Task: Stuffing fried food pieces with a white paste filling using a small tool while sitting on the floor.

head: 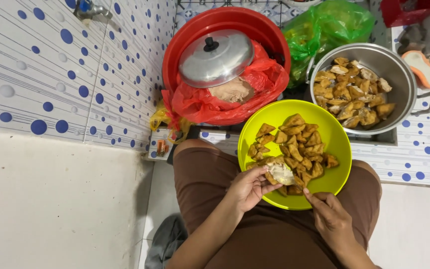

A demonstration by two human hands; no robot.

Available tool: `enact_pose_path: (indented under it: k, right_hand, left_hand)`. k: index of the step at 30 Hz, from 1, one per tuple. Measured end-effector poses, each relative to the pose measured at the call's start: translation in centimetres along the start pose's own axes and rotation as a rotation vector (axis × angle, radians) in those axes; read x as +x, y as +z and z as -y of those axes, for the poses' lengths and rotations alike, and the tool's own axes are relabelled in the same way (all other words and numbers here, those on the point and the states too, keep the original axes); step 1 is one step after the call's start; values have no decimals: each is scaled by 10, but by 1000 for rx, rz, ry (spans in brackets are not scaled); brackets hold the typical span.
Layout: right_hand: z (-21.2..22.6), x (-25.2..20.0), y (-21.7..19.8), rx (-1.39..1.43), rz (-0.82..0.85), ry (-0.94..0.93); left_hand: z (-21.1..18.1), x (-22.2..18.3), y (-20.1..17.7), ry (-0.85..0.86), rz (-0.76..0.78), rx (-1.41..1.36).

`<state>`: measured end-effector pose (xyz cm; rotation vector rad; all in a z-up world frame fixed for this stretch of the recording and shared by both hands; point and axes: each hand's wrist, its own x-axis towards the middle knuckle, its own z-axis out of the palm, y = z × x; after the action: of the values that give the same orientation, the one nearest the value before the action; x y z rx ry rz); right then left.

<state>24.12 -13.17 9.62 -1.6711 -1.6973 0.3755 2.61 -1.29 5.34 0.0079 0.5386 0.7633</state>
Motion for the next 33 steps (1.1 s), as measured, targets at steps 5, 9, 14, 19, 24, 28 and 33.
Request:
enact_pose_path:
  k: [5,9,14,19,24,28,33]
  right_hand:
    - [3,-11,-11,8,17,26]
    - [-8,-24,-18,-34,-10,34]
    - [-26,-23,-33,72,-51,161]
    - [24,13,-55,363,0,530]
    - [34,25,-52,270,118,561]
    - [33,29,-50,132,245,616]
    - [42,38,-58,102,375,866]
  left_hand:
    - [9,3,-6,-62,-29,-95]
    - [10,9,-13,-75,-44,-140]
    - [-8,7,8,134,-59,-36]
    - [5,14,-5,298,-35,163]
    - [10,1,7,301,-16,315]
    - [12,-2,8,236,-27,376]
    - [9,-6,10,178,-30,358]
